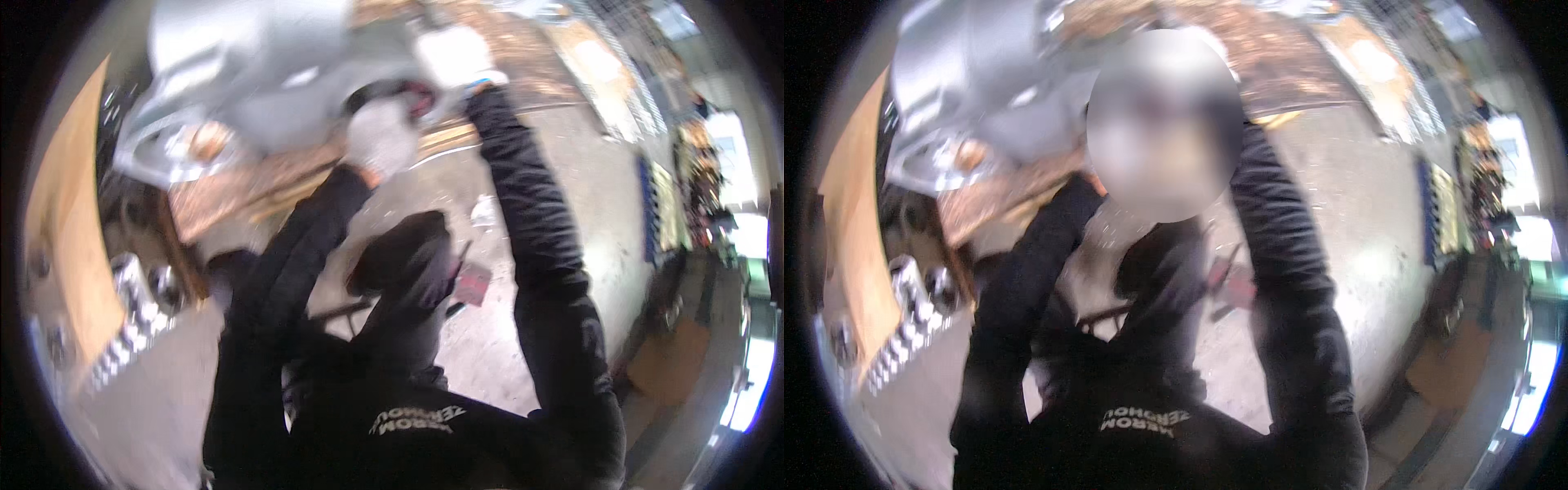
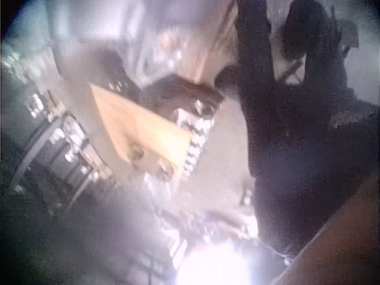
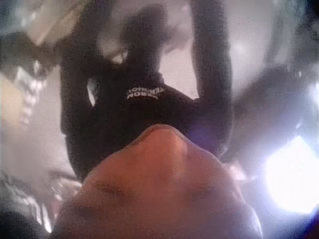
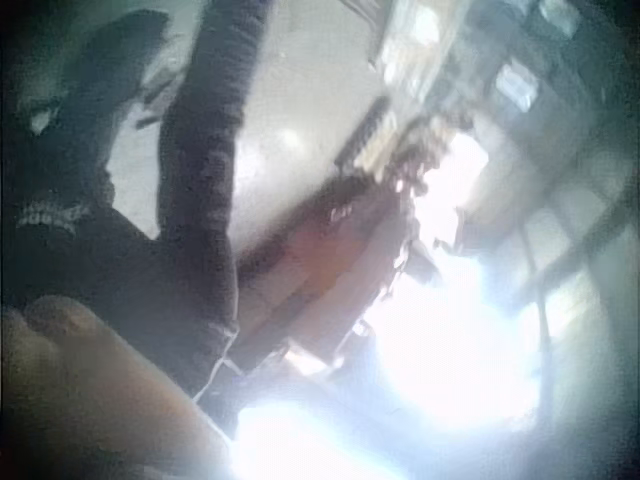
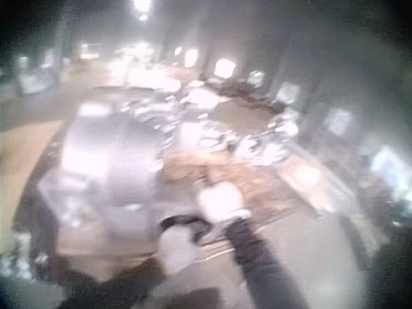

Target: The person sits at a workbench and uses a red abrasive block to sand the surfaces of a large silver metal part. They rotate the part to reach different sides and then use a small metal file to deburr edges and holes. The part is placed back on the table after finishing.

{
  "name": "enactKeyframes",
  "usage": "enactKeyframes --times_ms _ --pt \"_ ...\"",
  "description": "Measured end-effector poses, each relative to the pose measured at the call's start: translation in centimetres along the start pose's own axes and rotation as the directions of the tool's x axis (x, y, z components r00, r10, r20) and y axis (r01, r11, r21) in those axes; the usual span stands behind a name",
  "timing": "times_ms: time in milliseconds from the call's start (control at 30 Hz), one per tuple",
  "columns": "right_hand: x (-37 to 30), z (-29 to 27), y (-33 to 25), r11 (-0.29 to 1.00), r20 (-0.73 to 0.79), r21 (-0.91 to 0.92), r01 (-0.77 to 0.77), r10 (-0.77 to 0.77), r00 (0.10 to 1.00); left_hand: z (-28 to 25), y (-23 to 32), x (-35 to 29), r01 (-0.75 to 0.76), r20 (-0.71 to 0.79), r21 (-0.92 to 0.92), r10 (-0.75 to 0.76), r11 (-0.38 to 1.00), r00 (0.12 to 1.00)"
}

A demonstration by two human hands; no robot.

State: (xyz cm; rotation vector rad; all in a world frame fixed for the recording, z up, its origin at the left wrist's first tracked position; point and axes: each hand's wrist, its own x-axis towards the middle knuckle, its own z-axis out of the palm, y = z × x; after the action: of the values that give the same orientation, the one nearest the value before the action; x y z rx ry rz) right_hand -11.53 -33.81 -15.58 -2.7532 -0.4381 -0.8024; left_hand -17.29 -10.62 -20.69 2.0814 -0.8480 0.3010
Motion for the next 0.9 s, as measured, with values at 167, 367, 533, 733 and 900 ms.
enactKeyframes --times_ms 167,367,533,733,900 --pt "4.9 -3.7 -10.5 0.834 0.341 -0.126 -0.537 0.544 0.767 -2.3 -0.1 1.3 0.337 0.346 -0.937 -0.392 -0.094 0.852" --pt "2.9 -5.0 -11.9 0.801 0.203 0.195 -0.566 0.532 0.822 0.7 -4.5 -2.9 0.043 0.214 -0.915 -0.393 -0.4 0.894" --pt "2.4 -4.7 -12.9 0.799 0.193 0.154 -0.582 0.553 0.811 -0.8 0.3 -1.3 0.278 0.066 -0.819 -0.399 0.502 0.915" --pt "2.1 -5.6 -13.6 0.788 0.154 0.256 -0.56 0.539 0.828 -1.4 -0.8 -0.9 -0.118 0.261 0.71 -0.104 0.694 0.96" --pt "-4.6 -6.2 -14.5 0.824 -0.435 0.434 -0.363 0.545 0.717 -6.4 3.5 -1.5 -0.138 0.422 0.577 -0.149 0.805 0.894"
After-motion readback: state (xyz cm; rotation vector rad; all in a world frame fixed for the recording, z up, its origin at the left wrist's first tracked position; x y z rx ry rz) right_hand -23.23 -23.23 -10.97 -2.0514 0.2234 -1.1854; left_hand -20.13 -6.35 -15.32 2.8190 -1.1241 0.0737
